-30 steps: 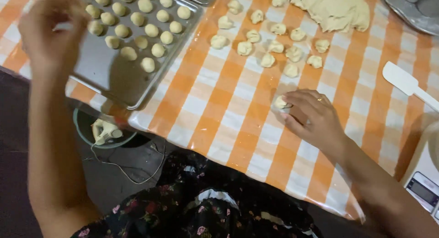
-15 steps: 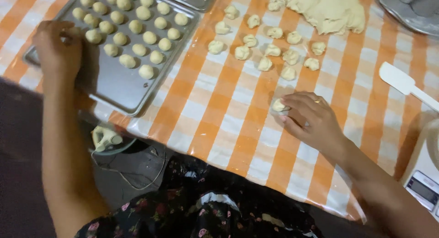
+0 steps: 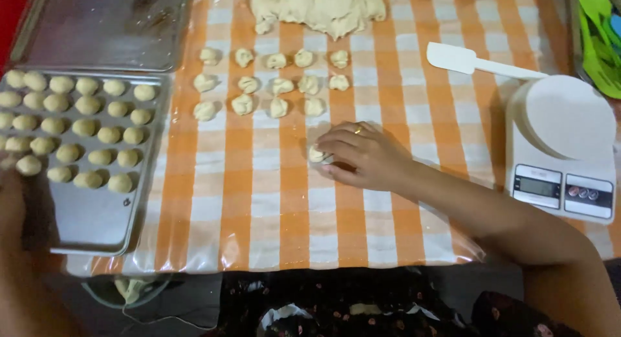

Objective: Rolling small portions of dough into spherical balls and placing them on a baking tray

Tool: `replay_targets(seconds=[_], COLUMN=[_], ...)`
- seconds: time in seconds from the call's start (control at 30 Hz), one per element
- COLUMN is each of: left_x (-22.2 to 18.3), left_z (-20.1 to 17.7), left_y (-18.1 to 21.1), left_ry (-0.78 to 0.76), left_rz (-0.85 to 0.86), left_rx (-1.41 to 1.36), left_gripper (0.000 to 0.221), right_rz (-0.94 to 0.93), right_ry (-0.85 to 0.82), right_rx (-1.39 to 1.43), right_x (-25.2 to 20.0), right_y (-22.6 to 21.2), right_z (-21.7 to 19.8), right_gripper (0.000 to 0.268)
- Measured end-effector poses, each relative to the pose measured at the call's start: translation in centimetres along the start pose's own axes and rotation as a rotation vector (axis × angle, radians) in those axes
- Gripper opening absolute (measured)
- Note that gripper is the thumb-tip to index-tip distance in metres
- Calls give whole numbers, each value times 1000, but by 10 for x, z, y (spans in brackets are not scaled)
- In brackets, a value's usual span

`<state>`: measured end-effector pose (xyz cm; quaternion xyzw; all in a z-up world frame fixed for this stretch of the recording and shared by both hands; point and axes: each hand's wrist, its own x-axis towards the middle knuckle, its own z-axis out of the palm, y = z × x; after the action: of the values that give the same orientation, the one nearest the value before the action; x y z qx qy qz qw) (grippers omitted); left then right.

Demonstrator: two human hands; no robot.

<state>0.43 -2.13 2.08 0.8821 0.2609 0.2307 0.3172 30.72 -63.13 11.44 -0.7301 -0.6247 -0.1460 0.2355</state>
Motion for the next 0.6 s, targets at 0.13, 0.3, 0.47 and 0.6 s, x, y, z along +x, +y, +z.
replay_targets(seconds=[0.13, 0.3, 0.47, 0.6], left_x=[-3, 0, 2, 6], left_z=[4, -2, -8, -14], left_y=[-4, -3, -4, -18], left_ry=[44, 7, -32, -50], left_rz=[-167, -121, -73, -48], left_rx=[-4, 22, 59, 80], left_gripper=[44, 42, 40, 39], right_rz=[16, 37, 87, 27], right_ry=[-3, -31, -101, -91], right_rx=[129, 169, 184, 62], right_x=[1, 3, 0, -6], right_y=[-1, -3, -2, 4], right_z=[-1, -5, -8, 3], right_gripper=[30, 33, 47, 49])
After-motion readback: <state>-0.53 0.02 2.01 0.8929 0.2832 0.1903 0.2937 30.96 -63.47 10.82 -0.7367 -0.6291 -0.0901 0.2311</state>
